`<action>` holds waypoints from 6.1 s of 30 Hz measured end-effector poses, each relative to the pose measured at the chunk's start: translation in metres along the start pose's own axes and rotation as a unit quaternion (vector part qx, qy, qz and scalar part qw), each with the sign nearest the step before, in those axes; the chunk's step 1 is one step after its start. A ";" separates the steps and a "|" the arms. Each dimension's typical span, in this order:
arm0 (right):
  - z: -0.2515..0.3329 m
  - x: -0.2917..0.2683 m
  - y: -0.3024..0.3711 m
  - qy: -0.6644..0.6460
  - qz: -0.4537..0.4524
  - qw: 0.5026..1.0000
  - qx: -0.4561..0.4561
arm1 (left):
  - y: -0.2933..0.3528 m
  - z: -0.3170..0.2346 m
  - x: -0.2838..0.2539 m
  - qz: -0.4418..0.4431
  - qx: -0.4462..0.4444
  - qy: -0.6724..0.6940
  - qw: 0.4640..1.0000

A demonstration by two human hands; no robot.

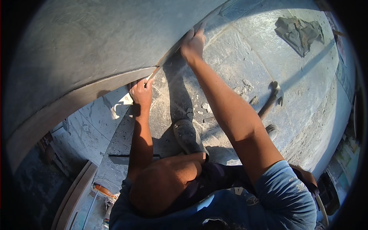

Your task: The person uses a hammer and chisel to break a tile, then fits and adjusts a rectangular tile into a gap in the floor. They repeatedly check the fit and alignment of the tile with their hands.

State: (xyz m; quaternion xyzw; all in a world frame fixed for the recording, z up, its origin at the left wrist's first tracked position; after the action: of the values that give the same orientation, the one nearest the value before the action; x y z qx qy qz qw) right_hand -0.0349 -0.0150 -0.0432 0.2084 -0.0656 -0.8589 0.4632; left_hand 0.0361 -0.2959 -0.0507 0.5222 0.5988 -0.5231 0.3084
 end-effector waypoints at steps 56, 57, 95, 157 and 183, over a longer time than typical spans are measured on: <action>-0.010 -0.001 0.004 -0.023 -0.001 0.997 0.072 | -0.001 0.005 -0.001 0.006 0.025 -0.007 1.000; -0.009 -0.001 0.006 -0.024 -0.001 0.997 0.076 | -0.001 0.005 0.000 0.004 0.037 -0.005 0.999; -0.011 0.005 -0.001 -0.018 -0.011 0.999 0.034 | 0.008 0.008 0.008 0.021 0.043 -0.047 0.998; -0.025 -0.002 -0.012 0.032 -0.018 0.999 0.004 | 0.000 -0.033 0.014 -0.071 0.099 -0.165 0.979; -0.039 0.023 -0.025 -0.176 0.195 0.964 -0.038 | 0.084 -0.011 0.067 -0.174 -0.498 0.741 0.416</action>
State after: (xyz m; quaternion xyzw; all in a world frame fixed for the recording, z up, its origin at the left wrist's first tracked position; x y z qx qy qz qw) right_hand -0.0493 -0.0163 -0.0926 0.0195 -0.1531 -0.7771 0.6101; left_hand 0.1004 -0.2734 -0.1346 0.3469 0.8289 0.4135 -0.1466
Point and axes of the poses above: each hand's wrist, its own y-axis away from the middle knuckle, its own x-axis out of the palm, z = x × y, the point moved 8 cm from there along -y, towards the middle knuckle
